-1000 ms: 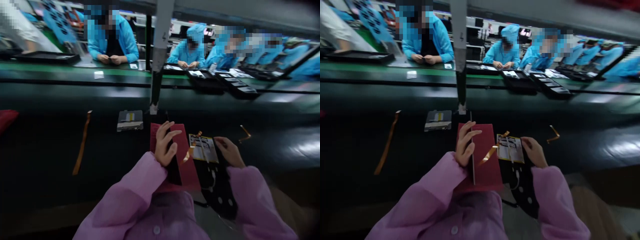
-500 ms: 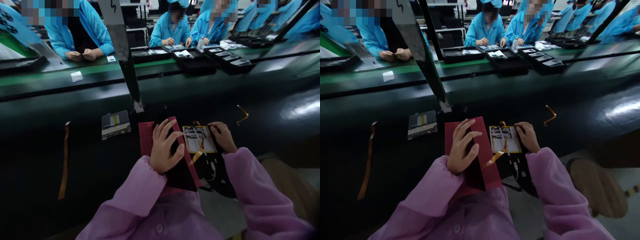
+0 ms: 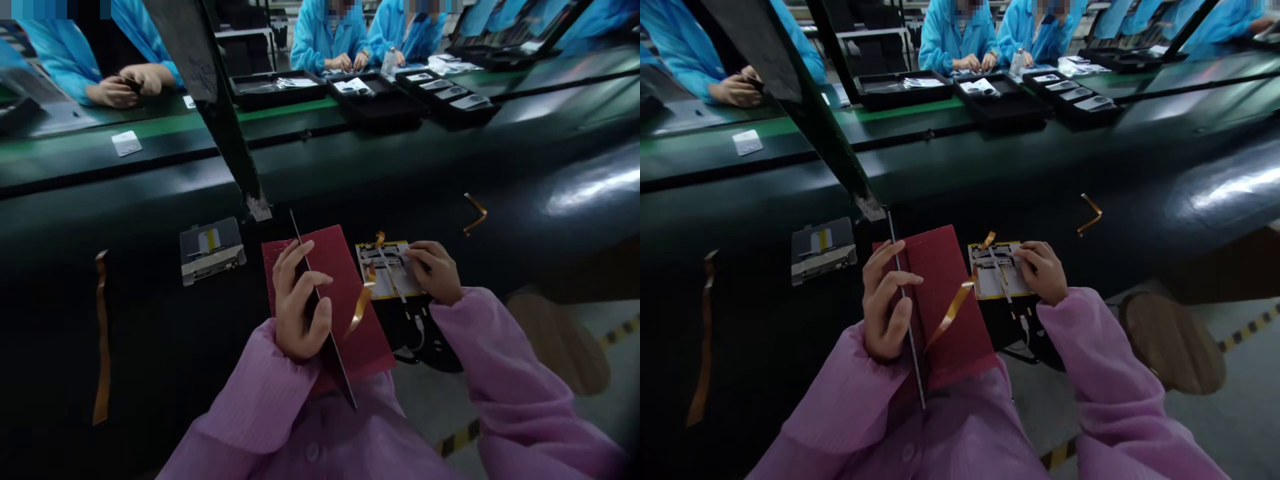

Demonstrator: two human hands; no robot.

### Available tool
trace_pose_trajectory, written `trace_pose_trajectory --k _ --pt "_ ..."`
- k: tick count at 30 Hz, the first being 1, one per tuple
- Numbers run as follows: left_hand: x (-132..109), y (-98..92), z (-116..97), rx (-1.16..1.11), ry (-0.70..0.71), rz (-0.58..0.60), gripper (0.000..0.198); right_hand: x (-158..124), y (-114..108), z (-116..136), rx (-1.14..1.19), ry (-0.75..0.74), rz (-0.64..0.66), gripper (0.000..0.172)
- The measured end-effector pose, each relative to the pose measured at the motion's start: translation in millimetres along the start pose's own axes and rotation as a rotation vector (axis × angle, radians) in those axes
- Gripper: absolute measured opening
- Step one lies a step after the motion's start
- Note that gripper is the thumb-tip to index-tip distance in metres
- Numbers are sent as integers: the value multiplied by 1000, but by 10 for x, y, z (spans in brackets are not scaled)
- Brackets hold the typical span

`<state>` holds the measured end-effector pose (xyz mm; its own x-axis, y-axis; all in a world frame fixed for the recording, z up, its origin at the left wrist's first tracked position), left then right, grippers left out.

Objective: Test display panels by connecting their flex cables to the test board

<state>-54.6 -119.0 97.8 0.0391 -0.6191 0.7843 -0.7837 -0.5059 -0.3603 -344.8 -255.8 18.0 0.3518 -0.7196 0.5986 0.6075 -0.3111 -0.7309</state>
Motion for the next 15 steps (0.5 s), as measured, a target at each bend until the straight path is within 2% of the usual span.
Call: trace_pose_trajectory --k 6,15 --pt "-28 -2 52 -22 38 3 27 -143 -95 51 -99 84 -146 27" --pt "-64 29 95 -20 52 -45 30 -335 -173 230 -242 99 12 26"
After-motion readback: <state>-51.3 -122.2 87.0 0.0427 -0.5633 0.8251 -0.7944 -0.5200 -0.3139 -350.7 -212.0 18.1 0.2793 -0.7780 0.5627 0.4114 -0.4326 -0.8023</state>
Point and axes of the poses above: each hand's wrist, its own x-axis towards the middle knuckle, its own y-axis out of the palm, z = x × y, the point moved 3 cm from there along x, towards the middle knuckle, and after that the axes turned 7 degrees about y, right-handed, at the moved point
